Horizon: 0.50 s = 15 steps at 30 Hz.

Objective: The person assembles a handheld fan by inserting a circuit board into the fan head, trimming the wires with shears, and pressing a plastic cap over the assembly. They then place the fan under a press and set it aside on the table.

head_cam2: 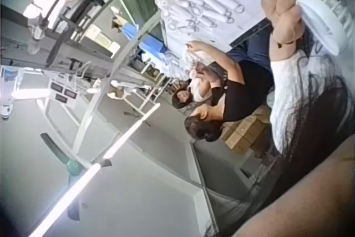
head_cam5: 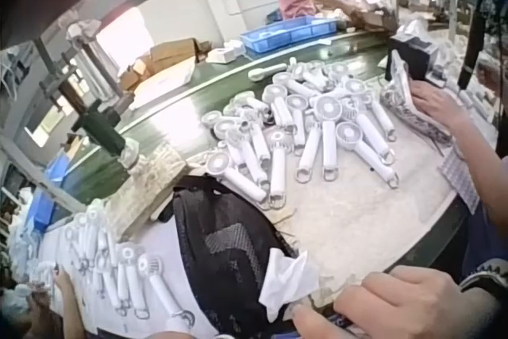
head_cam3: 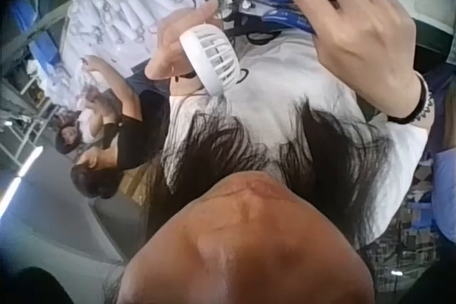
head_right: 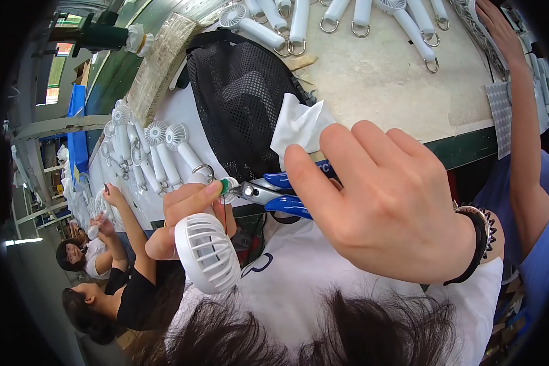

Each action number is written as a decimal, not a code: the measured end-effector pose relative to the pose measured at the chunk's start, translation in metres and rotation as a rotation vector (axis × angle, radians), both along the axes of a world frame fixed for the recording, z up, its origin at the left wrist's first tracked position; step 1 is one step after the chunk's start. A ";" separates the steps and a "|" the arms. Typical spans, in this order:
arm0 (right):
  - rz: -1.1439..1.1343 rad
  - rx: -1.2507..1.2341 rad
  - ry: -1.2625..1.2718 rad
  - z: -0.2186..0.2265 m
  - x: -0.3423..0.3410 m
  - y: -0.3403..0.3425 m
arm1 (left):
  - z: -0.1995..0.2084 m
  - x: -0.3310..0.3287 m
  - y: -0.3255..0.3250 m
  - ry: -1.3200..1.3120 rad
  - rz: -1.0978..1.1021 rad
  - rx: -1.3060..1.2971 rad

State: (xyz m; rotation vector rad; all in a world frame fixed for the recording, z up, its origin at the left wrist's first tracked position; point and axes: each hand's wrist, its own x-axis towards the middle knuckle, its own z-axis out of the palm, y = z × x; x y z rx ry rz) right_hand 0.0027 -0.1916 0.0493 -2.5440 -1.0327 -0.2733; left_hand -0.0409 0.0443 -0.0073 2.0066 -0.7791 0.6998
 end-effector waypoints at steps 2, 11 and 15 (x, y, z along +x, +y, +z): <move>0.009 -0.003 0.003 0.001 0.002 -0.001 | 0.002 0.001 -0.001 0.005 0.009 0.005; 0.072 0.021 0.010 -0.002 0.008 -0.007 | -0.008 0.014 0.001 -0.124 -0.180 -0.094; 0.105 0.039 0.008 -0.003 0.012 -0.007 | -0.001 0.006 0.003 0.002 -0.192 -0.128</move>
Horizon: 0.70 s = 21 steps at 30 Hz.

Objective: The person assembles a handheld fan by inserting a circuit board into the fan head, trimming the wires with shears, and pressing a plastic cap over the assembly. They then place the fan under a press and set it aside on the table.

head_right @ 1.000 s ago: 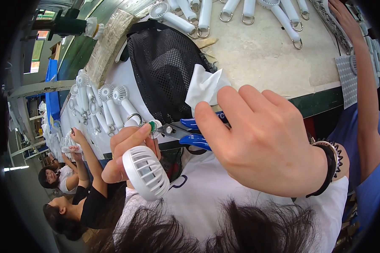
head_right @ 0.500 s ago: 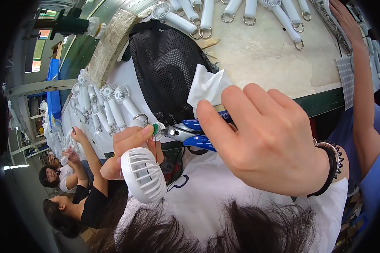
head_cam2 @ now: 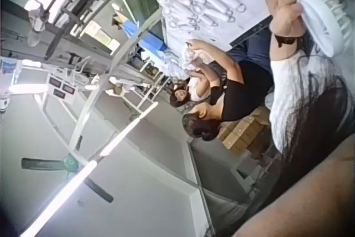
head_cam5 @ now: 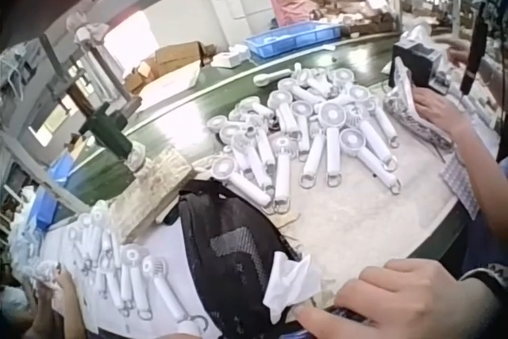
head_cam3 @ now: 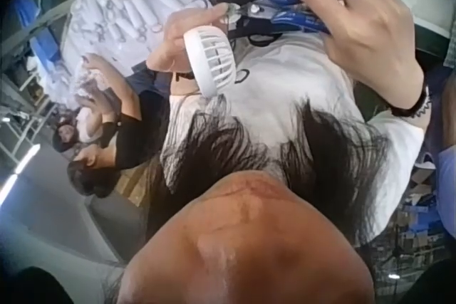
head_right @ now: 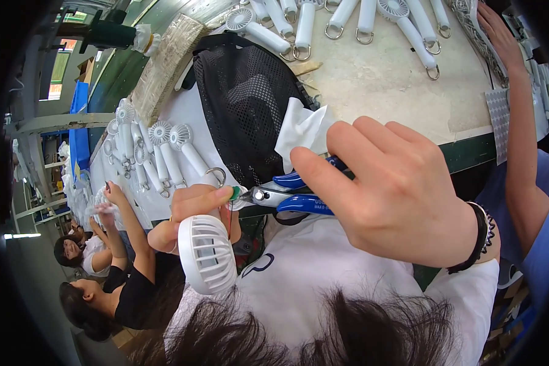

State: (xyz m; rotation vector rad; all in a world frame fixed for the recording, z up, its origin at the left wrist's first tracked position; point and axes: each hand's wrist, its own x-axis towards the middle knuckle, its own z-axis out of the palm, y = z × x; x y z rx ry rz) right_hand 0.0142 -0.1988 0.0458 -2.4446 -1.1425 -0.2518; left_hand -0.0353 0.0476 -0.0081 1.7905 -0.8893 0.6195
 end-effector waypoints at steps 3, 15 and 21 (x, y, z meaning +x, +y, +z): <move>0.016 0.023 0.006 -0.003 0.000 -0.001 | 0.004 -0.003 0.000 0.112 0.052 0.032; -0.040 0.182 0.047 0.007 0.007 -0.012 | 0.019 -0.004 -0.007 0.487 0.305 0.132; 0.005 0.042 -0.161 0.007 0.009 -0.010 | 0.023 -0.007 0.000 0.661 0.160 0.205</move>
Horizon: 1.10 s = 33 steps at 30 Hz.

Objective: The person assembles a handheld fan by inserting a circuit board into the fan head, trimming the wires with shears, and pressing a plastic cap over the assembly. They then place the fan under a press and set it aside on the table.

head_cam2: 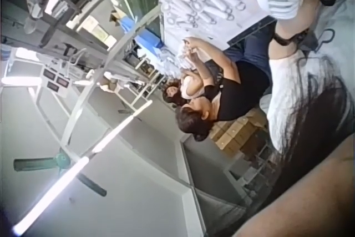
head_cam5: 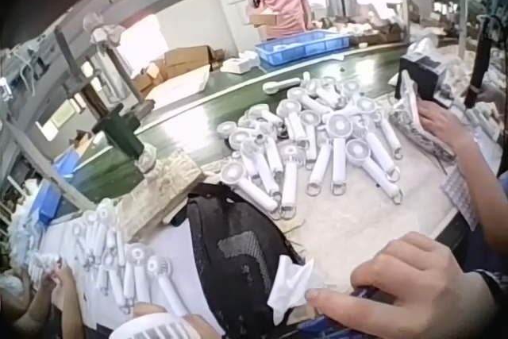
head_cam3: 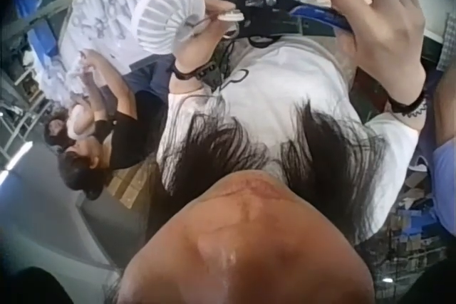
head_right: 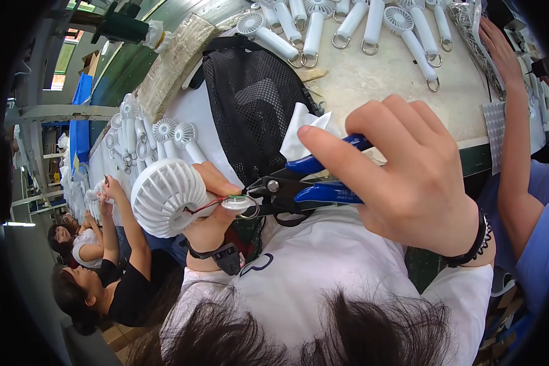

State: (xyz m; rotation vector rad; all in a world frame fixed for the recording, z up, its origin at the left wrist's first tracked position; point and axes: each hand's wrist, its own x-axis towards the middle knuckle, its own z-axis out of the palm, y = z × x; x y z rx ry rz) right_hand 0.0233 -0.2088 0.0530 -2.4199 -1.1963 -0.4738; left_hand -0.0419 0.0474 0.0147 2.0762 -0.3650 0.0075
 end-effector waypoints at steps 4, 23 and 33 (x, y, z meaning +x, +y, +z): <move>0.024 -0.009 -0.052 0.000 -0.001 0.003 | -0.005 -0.001 -0.002 0.079 0.056 -0.274; -0.042 -0.069 -0.313 -0.001 -0.009 0.018 | -0.001 -0.001 -0.005 0.150 0.127 -0.380; -0.108 -0.115 -0.507 0.000 -0.014 0.025 | -0.001 -0.003 -0.010 0.204 0.207 -0.566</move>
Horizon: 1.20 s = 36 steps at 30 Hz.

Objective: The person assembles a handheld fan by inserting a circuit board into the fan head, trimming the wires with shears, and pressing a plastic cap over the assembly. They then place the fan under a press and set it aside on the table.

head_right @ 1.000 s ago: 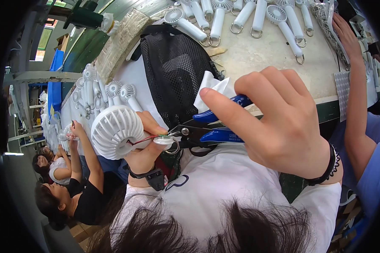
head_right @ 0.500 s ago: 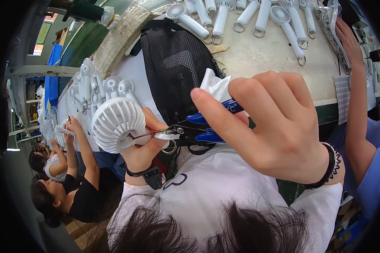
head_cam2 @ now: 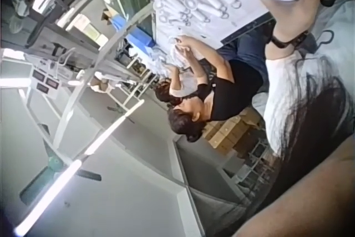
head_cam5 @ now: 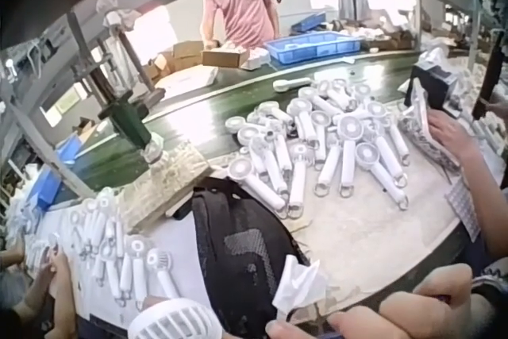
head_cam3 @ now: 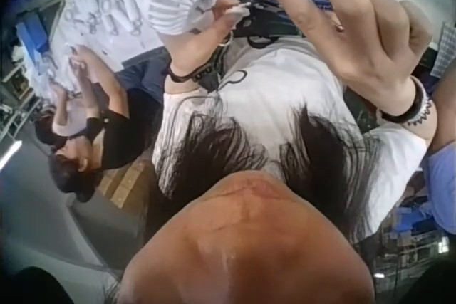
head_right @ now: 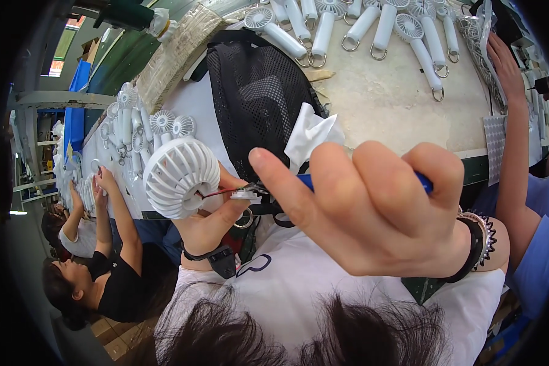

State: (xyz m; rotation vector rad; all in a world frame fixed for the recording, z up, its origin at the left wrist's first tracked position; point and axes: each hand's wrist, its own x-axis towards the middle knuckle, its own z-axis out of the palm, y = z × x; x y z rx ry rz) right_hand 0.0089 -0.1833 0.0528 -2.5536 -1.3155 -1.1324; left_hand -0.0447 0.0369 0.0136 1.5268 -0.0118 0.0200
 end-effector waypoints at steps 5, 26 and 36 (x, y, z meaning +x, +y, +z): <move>0.033 -0.114 -0.089 0.004 0.001 -0.002 | 0.003 -0.002 0.002 0.031 0.017 -0.033; 0.166 -0.243 -0.155 0.004 0.006 0.004 | 0.008 0.008 0.000 -0.062 -0.132 0.096; 0.224 -0.261 -0.097 0.008 0.011 0.002 | 0.010 0.008 0.000 0.067 -0.147 -0.038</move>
